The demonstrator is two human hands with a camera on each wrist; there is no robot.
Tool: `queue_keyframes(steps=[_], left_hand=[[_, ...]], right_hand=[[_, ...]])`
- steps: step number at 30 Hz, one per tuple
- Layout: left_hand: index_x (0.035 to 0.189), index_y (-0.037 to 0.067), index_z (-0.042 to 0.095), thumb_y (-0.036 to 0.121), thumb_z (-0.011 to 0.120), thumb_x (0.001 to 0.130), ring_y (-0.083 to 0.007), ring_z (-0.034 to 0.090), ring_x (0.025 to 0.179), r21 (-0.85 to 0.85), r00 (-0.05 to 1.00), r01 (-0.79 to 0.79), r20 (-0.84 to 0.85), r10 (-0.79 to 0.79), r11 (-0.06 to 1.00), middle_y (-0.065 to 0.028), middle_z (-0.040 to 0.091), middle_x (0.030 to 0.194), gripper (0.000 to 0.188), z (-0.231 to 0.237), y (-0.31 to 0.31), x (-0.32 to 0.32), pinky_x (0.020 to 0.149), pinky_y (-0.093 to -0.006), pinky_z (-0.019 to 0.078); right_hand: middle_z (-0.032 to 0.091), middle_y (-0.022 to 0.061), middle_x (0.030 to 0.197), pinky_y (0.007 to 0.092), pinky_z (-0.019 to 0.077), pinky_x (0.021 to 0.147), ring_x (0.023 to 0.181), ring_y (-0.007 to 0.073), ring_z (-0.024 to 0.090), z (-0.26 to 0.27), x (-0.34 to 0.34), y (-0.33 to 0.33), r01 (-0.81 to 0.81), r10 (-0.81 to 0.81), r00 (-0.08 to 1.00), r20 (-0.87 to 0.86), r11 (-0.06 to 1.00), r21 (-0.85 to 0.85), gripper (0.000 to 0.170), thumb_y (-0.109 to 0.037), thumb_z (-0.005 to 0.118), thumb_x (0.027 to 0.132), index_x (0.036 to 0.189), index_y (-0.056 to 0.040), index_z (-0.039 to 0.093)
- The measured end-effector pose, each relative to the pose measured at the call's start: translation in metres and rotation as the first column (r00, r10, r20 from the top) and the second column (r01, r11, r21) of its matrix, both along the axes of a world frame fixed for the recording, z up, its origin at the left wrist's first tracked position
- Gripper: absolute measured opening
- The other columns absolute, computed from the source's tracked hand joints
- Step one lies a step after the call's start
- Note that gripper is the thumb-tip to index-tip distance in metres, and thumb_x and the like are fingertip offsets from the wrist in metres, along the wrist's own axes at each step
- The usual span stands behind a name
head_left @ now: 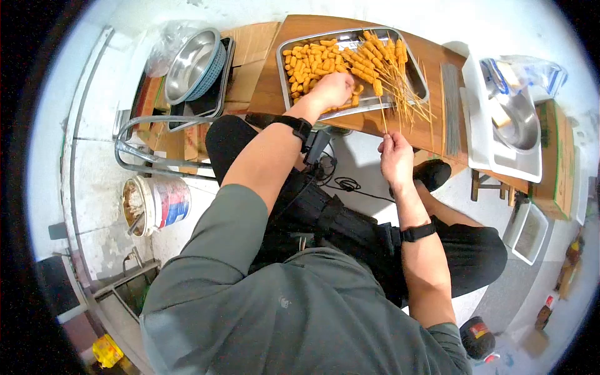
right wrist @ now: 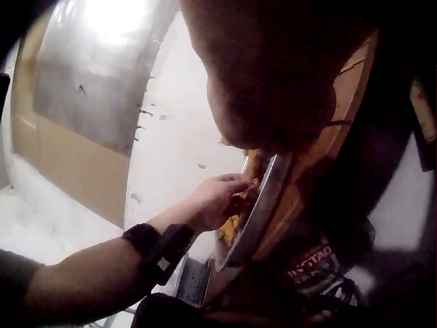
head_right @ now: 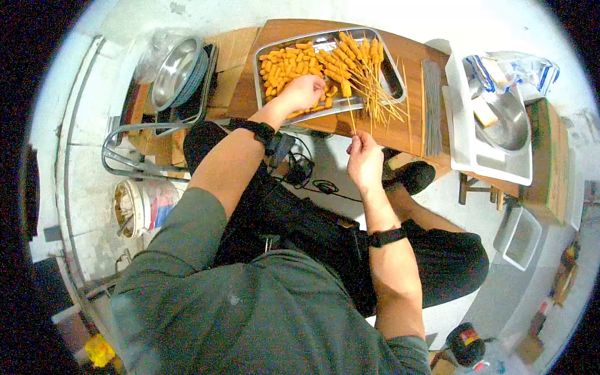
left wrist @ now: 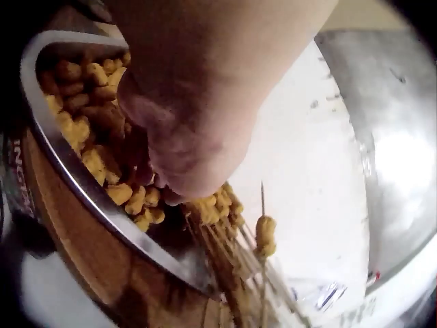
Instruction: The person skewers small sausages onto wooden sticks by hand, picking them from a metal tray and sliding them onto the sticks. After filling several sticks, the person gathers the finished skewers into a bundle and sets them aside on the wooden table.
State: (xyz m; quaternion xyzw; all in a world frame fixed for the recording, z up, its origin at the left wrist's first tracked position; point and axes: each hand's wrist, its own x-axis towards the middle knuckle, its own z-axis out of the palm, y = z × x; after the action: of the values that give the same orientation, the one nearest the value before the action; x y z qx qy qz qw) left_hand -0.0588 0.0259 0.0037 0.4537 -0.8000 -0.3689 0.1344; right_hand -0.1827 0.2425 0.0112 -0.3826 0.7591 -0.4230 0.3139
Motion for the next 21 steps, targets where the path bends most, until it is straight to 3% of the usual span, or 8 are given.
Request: queue_keyframes(steps=[2,3,9,13,19,21], left_hand=[[0.107,0.002,0.066,0.027,0.065,0.085,-0.0354,0.063,0.098,-0.282,0.927,0.283,0.325,-0.186,0.917,-0.019,0.067,0.099,0.034,0.001,0.001,-0.01,0.084,-0.0427,0.0509],[0.105,0.003,0.067,0.034,0.065,0.084,-0.0376,0.061,0.102,-0.145,0.884,0.282,0.422,-0.198,0.949,-0.0195,0.067,0.103,0.038,0.011,0.005,-0.018,0.088,-0.0452,0.0497],[0.104,0.003,0.069,0.039,0.067,0.082,-0.034,0.063,0.105,-0.105,0.762,0.23,0.638,-0.112,0.968,-0.0179,0.066,0.111,0.042,0.029,0.022,-0.034,0.088,-0.0449,0.05],[0.102,0.003,0.07,0.039,0.066,0.083,-0.034,0.063,0.104,-0.078,0.757,0.237,0.64,-0.133,0.968,-0.0183,0.066,0.111,0.042,0.016,0.015,-0.034,0.087,-0.0445,0.0507],[0.096,0.002,0.07,0.031,0.066,0.082,-0.0363,0.064,0.099,-0.214,0.836,0.287,0.531,-0.136,0.934,-0.0196,0.068,0.099,0.033,0.0,0.01,-0.022,0.084,-0.0462,0.0511],[0.092,0.001,0.069,0.025,0.065,0.083,-0.0304,0.067,0.093,-0.163,0.854,0.252,0.501,-0.14,0.954,-0.0178,0.069,0.095,0.025,0.007,0.008,-0.019,0.078,-0.0427,0.0529]], right_hand=[[0.065,0.0118,0.071,0.0339,0.0505,0.068,0.067,0.022,0.065,-0.005,-0.003,0.001,0.009,-0.009,0.999,0.036,1.0,-0.005,0.024,-0.018,0.051,0.096,0.107,-0.0013,0.064],[0.065,0.0118,0.071,0.0339,0.0505,0.068,0.067,0.022,0.065,-0.004,-0.003,0.002,0.012,-0.012,0.999,0.033,1.0,-0.004,0.024,-0.018,0.051,0.096,0.107,-0.0013,0.064],[0.065,0.0137,0.072,0.0343,0.0513,0.069,0.068,0.023,0.065,0.005,0.001,0.004,0.017,-0.017,1.0,0.005,1.0,0.008,0.024,-0.018,0.052,0.096,0.106,0.0002,0.063],[0.065,0.0136,0.071,0.0343,0.0514,0.069,0.068,0.023,0.066,0.004,0.002,0.003,0.025,-0.026,0.999,0.021,1.0,0.005,0.024,-0.019,0.052,0.096,0.107,-0.0001,0.063],[0.066,0.0133,0.071,0.0335,0.0512,0.069,0.067,0.022,0.065,0.01,0.003,0.003,0.022,-0.022,1.0,-0.013,1.0,0.016,0.025,-0.019,0.052,0.095,0.107,-0.0002,0.063],[0.066,0.0131,0.072,0.0336,0.0512,0.069,0.067,0.0224,0.065,0.006,0.002,0.003,0.033,-0.033,0.999,0.032,0.999,0.003,0.025,-0.02,0.052,0.095,0.106,-0.0005,0.063]])
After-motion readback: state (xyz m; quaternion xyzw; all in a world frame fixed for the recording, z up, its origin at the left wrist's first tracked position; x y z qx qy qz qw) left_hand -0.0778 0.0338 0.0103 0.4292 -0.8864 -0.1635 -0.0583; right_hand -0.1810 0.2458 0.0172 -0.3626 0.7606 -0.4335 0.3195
